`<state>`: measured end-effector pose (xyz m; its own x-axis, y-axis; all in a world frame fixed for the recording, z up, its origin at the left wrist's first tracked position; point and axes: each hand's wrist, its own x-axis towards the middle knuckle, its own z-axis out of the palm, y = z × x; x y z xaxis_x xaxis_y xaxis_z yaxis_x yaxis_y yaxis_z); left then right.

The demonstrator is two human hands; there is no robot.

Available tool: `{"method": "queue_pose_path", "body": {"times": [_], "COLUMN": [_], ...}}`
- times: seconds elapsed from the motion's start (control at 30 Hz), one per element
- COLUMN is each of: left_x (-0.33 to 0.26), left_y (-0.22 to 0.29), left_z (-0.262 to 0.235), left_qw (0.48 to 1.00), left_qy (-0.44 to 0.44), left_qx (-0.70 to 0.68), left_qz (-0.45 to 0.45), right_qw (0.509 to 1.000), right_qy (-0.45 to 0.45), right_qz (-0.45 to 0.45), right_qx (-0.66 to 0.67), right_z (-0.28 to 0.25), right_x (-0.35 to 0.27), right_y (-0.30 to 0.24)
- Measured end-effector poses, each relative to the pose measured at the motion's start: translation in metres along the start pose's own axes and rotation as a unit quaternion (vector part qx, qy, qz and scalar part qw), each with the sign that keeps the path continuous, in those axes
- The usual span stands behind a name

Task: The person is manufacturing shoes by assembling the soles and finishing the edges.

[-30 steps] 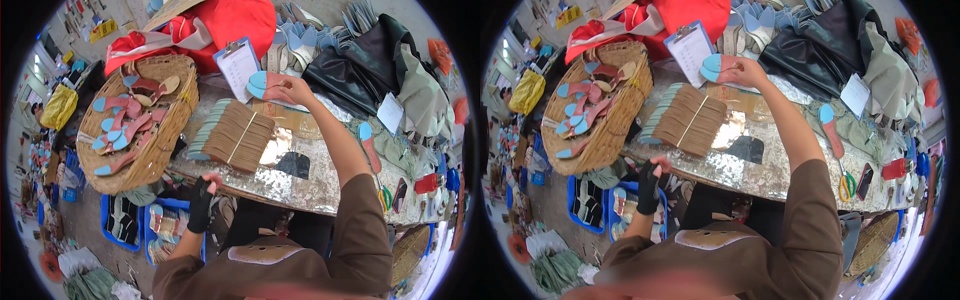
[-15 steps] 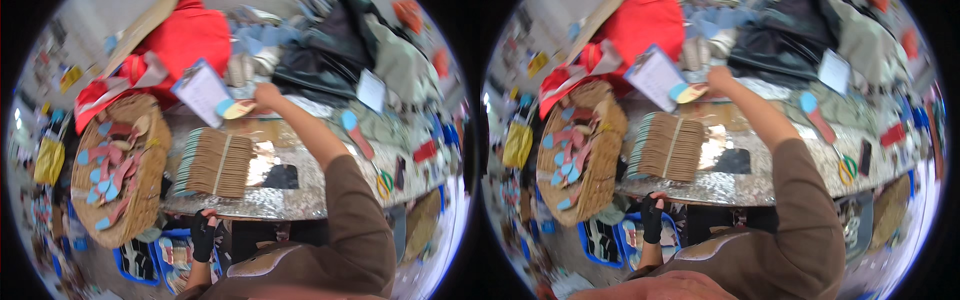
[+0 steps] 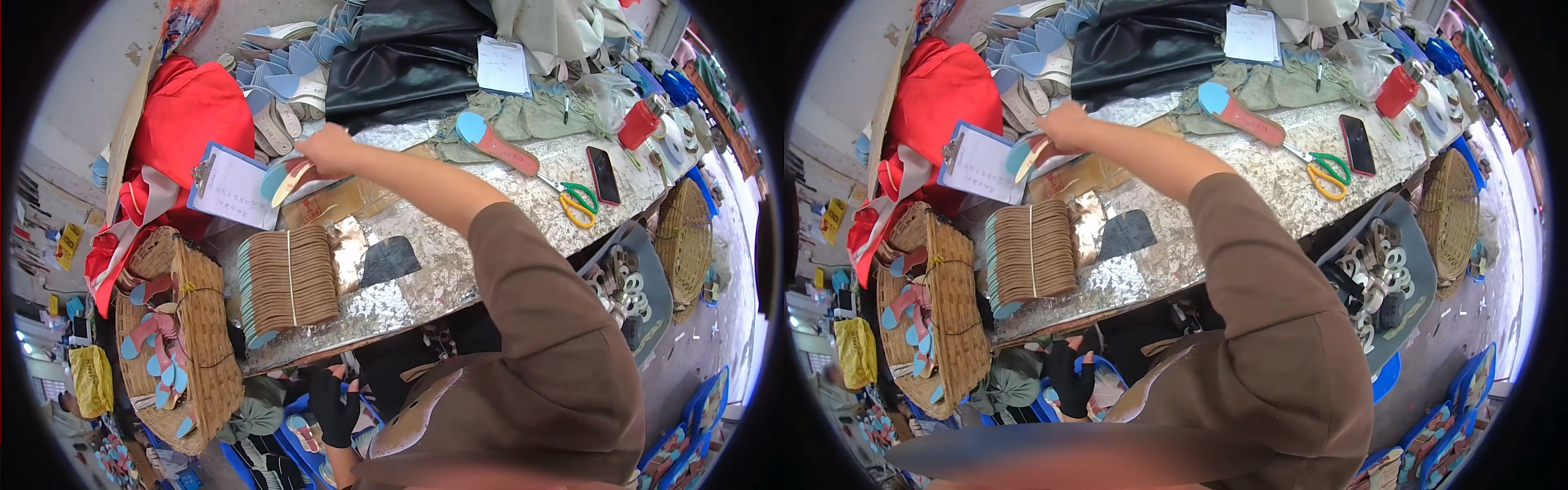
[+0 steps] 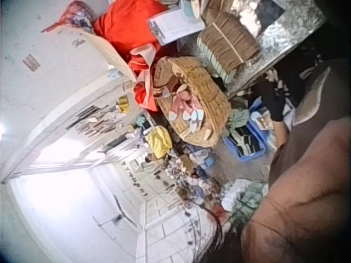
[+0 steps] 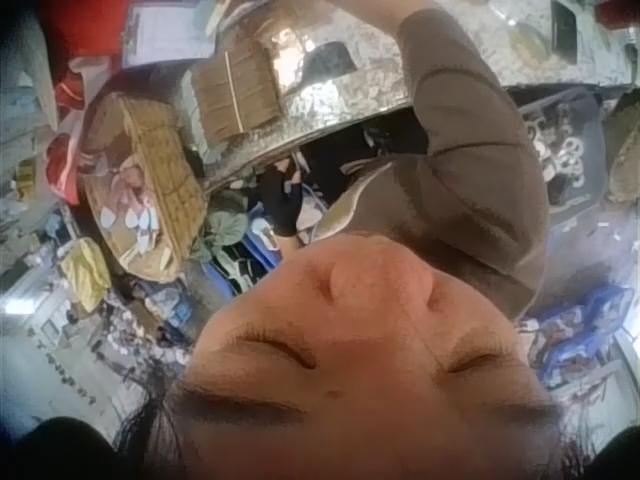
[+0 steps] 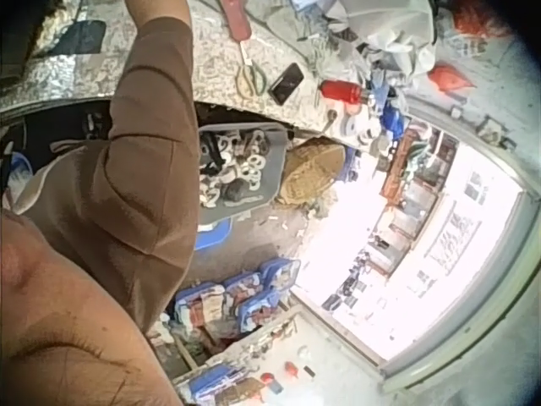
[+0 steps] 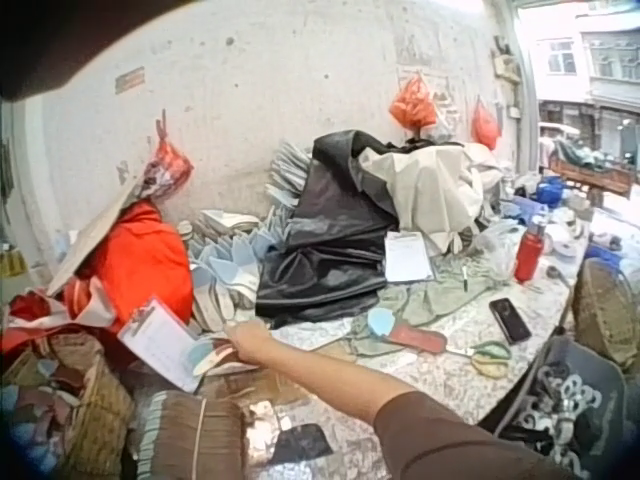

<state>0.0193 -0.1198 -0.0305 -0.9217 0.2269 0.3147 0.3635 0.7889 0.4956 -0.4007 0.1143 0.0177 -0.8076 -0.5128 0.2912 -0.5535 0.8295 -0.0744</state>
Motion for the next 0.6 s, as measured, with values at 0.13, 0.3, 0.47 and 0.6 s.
{"method": "queue_pose_path", "body": {"times": [0.13, 0.3, 0.47, 0.6], "left_x": [-0.002, 0.009, 0.016, 0.017], "left_y": [0.007, 0.017, 0.029, 0.027], "left_z": [-0.004, 0.007, 0.015, 0.013], "left_qw": [1.000, 0.999, 0.999, 0.998], "left_qy": [0.014, -0.028, -0.042, -0.048], "left_qx": [-0.006, -0.009, 0.007, 0.025], "left_qz": [0.008, 0.014, 0.010, 0.025], "right_qw": [0.995, 0.980, 0.971, 0.989], "right_qy": [-0.060, -0.051, 0.021, -0.026], "right_qz": [0.083, 0.193, 0.222, 0.060], "right_qx": [0.012, -0.013, 0.090, 0.132], "right_z": [-0.064, -0.069, -0.074, -0.052], "right_x": [-0.019, -0.059, -0.073, -0.069], "right_y": [0.035, 0.156, 0.188, 0.176]}}
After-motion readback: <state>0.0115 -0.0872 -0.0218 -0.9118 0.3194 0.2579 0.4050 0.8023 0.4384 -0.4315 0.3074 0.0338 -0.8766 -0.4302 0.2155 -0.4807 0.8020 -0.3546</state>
